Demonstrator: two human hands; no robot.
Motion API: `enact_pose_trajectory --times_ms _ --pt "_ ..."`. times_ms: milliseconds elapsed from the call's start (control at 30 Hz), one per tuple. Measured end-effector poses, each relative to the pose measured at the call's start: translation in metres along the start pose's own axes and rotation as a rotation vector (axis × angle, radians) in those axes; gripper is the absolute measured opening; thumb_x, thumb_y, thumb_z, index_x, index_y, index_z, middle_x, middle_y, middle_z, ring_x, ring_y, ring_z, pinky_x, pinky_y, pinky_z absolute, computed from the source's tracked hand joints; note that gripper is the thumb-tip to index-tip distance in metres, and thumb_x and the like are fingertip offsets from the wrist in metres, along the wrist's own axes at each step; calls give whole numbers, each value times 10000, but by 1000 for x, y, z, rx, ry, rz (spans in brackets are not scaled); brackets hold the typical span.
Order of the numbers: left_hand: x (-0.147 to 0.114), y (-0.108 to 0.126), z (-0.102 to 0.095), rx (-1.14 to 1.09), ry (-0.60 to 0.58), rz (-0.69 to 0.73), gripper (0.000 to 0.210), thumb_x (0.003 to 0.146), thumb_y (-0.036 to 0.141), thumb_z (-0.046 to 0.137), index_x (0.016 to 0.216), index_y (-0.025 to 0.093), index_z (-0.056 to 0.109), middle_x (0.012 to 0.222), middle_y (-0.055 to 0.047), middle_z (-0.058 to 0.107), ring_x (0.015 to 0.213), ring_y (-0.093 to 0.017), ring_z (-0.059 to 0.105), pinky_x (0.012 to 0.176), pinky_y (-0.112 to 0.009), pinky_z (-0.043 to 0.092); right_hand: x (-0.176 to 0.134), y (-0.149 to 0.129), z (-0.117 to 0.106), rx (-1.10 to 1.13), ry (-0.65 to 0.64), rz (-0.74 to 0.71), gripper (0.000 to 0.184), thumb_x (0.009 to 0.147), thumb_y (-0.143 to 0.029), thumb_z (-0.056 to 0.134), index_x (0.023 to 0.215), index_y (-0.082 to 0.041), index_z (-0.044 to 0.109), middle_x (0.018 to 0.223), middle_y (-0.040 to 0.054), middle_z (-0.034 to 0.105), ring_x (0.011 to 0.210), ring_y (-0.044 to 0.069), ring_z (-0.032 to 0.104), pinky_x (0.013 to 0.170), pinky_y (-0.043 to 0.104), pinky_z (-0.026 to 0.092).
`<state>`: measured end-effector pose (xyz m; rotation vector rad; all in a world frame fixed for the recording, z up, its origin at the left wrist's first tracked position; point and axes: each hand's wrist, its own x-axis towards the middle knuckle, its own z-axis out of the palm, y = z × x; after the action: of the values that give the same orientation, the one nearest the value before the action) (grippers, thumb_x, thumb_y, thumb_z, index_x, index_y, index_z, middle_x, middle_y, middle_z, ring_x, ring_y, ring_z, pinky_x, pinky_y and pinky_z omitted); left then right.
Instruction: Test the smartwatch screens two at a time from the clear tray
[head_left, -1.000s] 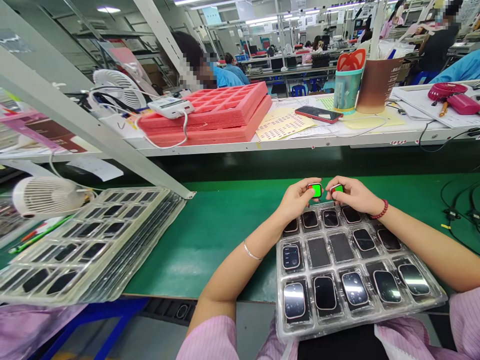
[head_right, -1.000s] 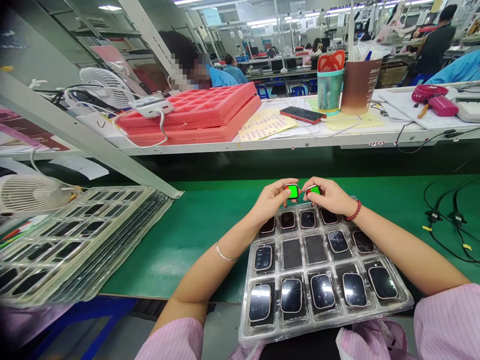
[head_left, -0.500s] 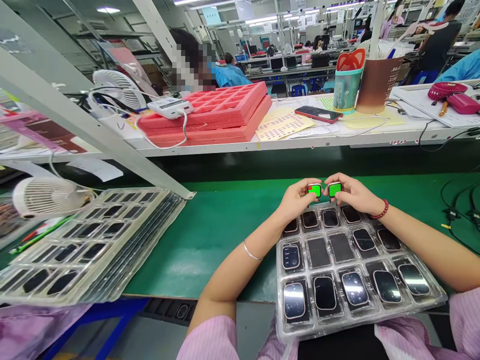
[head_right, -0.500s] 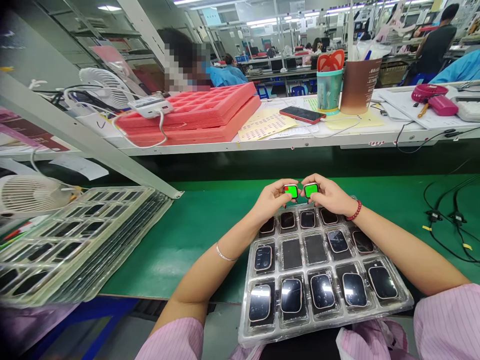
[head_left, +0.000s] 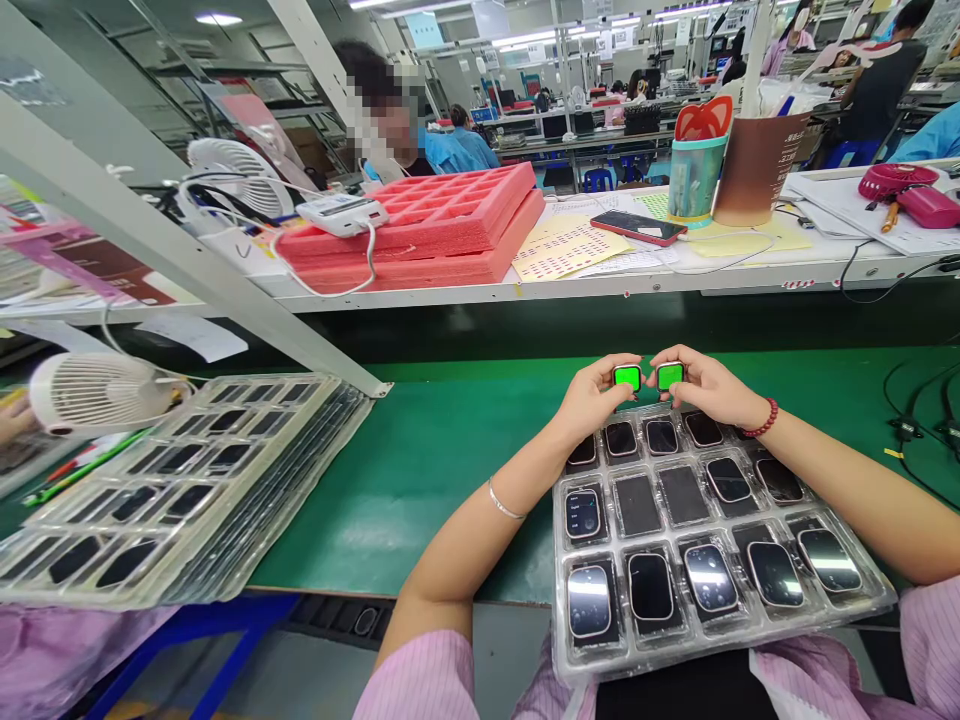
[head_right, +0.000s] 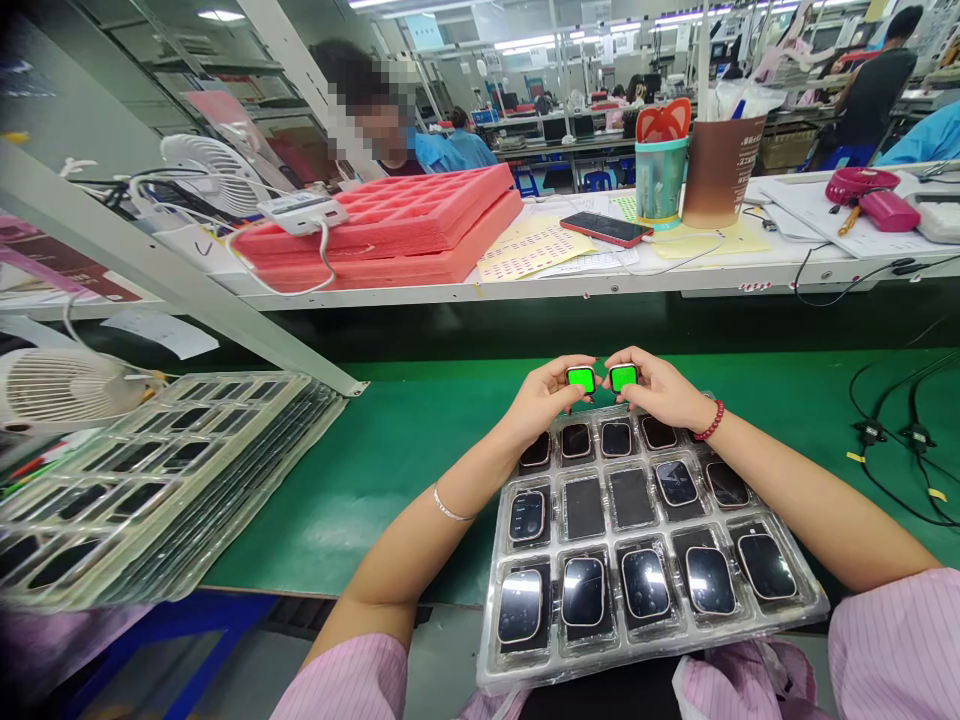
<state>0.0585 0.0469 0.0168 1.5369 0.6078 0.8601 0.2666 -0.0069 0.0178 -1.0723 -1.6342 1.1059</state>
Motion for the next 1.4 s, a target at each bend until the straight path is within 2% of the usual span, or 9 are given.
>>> enact_pose_trajectory --times_ms 100,267,433,800,1000,1133,1233,1333,1400 --pt "0 0 0 -13 8 -14 378 762 243 617 1124 137 637 950 -79 699 813 -171 647 671 -259 518 0 0 0 -22 9 -1 300 816 -251 566 1108 -193 530 987 52 649 736 155 641 587 267 556" --pt "0 -1 2 34 48 0 446 689 160 661 1133 141 623 933 -68 694 844 -168 634 737 -269 516 0 -2 1 -45 -2 -44 336 769 -202 593 1102 -189 546 1034 62 665 798 171 665 643 279 574" --pt "0 0 3 30 52 -10 291 708 174 618 996 131 619 825 -60 675 781 -164 628 685 -266 509 -1 -3 1 -31 -22 -11 337 792 -209 559 1127 -179 559 1050 80 685 825 190 690 665 293 583" --pt "2 -5 1 113 61 32 364 654 136 592 1016 151 631 940 -46 656 844 -161 603 779 -277 490 1 4 0 -51 -52 -71 447 721 -149 528 1165 -187 570 1077 71 671 894 208 681 729 325 580" --pt "1 -3 1 81 59 -3 476 665 136 617 1141 157 608 964 -53 649 915 -182 610 800 -286 488 2 4 1 17 -55 -45 493 739 -146 607 1222 -208 532 1120 72 642 1048 218 631 878 376 565" --pt "1 0 -2 -109 18 -104 684 634 116 695 1292 178 516 981 -55 654 857 -160 625 713 -244 479 2 5 -2 194 -27 25 632 734 -180 721 1310 -246 471 1115 53 616 877 157 625 694 277 585" --pt "2 2 -6 -336 -44 -215 767 600 111 769 1311 182 493 998 -57 663 730 -112 622 590 -193 432 3 3 -6 390 0 131 650 697 -159 782 1278 -256 508 1040 11 612 736 99 592 599 200 557" --pt "5 5 -9 -517 -33 -274 623 646 133 782 1229 167 567 1004 -69 680 709 -95 634 566 -166 437 4 0 -12 517 -8 227 555 720 -217 807 1222 -237 572 1034 17 633 722 93 607 603 179 557" --pt "7 7 -10 -605 -20 -319 411 771 256 726 1152 143 621 1015 -101 696 728 -111 654 554 -165 454 5 -2 -16 571 -24 265 424 830 -407 726 1185 -211 604 1032 51 659 709 113 622 571 194 555"
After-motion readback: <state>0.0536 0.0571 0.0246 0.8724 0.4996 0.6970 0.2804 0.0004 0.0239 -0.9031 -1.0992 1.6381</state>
